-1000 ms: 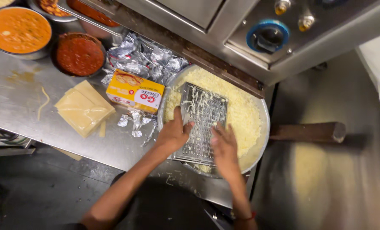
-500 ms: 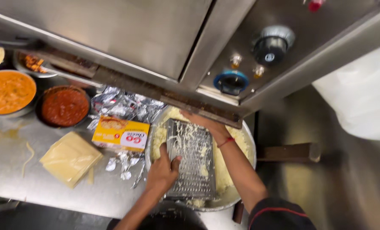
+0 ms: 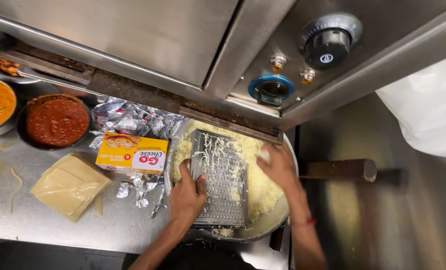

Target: The person grates blocks of cheese using a metal box grater into a large metal bowl. They handle multiple cheese blocks, unwrap them, and grate them continuously while occasionally adjusting the grater and cheese pieces.

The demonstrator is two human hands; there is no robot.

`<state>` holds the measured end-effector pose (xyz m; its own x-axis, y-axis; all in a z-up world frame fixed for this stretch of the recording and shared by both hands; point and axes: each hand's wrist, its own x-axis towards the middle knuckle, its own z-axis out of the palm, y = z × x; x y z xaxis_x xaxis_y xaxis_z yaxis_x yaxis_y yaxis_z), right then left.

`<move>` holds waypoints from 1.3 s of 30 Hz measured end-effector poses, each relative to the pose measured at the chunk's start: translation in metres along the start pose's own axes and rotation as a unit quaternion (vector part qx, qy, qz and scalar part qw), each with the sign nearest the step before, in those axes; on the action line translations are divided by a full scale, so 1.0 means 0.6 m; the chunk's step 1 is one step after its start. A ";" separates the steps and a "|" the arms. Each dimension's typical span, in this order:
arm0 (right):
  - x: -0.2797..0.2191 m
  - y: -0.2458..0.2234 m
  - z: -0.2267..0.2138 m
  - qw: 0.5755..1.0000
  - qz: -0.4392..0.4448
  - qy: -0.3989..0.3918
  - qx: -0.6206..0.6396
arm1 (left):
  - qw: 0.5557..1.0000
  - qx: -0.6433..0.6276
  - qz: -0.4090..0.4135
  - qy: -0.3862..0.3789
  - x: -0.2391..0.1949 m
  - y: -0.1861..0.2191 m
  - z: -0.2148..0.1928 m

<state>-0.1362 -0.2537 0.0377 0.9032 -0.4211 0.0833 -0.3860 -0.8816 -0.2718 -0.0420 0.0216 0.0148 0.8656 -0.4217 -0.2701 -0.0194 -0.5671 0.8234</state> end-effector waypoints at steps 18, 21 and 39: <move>0.023 -0.107 0.039 0.981 -0.108 0.146 0.065 | 0.998 0.050 0.009 -0.034 0.003 0.008 -0.007; 0.067 -0.120 0.054 0.995 -0.076 0.051 0.033 | 0.998 0.058 -0.001 -0.031 0.001 0.018 -0.014; -0.247 -0.088 0.059 0.982 0.010 0.189 0.030 | 0.971 -0.033 0.205 0.122 -0.006 0.012 -0.014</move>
<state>-0.2429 -0.1371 0.0058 0.7573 -0.4972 0.4235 -0.3804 -0.8628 -0.3329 -0.0409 0.0248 0.0261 0.8845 -0.4183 0.2066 -0.3621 -0.3364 0.8693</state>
